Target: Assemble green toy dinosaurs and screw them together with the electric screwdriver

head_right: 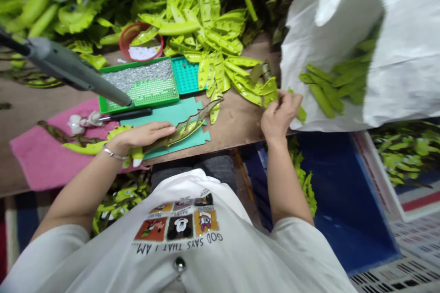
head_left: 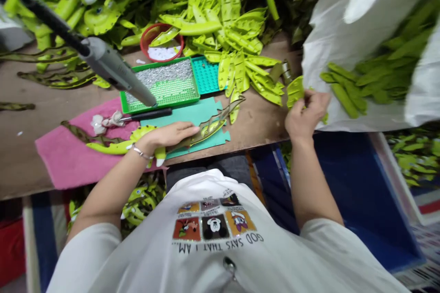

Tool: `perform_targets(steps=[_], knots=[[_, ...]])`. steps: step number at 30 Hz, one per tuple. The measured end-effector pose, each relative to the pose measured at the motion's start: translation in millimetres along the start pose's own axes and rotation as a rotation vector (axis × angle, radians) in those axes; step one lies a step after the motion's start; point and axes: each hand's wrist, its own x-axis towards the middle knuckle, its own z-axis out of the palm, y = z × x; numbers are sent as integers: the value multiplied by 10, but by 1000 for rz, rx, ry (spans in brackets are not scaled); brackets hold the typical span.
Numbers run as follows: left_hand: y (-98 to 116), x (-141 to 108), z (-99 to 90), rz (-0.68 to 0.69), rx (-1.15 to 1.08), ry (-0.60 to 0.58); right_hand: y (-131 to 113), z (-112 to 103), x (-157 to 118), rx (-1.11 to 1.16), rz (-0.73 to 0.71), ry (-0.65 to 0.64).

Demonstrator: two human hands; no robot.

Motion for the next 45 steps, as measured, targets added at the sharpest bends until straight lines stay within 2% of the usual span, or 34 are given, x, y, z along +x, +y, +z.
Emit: perform_targets(steps=[1, 3, 6, 9, 12, 17, 24, 28, 31, 35, 37, 39, 41, 43, 45], knots=[[-21, 10, 2, 4, -17, 11, -180, -25, -13, 39, -35, 34], [-68, 31, 16, -16, -77, 36, -581, -24, -64, 137, -167, -43], [-118, 54, 46, -90, -181, 43, -1107, 127, -201, 263, -443, -304], [-137, 75, 69, -115, -222, 55, -1360, 359, -348, 345, -671, -483], [-164, 115, 85, -59, -170, 68, -1383, 467, -439, 441, -771, -567], [-231, 179, 120, -17, -188, 89, -1340, 347, -449, 514, -733, -673], [-192, 139, 134, -88, -219, 107, -1411, 293, -295, 510, -757, -706], [-167, 120, 133, -88, -247, 125, -1442, 286, -267, 533, -811, -669], [-146, 92, 109, -69, -244, 107, -1452, 291, -277, 531, -800, -693], [-139, 61, 76, 25, -188, -35, -1481, 289, -308, 533, -751, -736], [-155, 68, 80, 43, -137, -55, -1478, 272, -341, 554, -712, -708], [-173, 84, 93, 43, -110, -52, -1441, 251, -387, 568, -588, -631], [-180, 94, 100, 38, -93, -50, -1374, 241, -439, 594, -296, -504], [-167, 89, 94, 35, -73, -33, -1311, 248, -485, 684, 103, -417], [-141, 70, 78, 36, -67, -4, -1291, 266, -513, 842, 478, -481]])
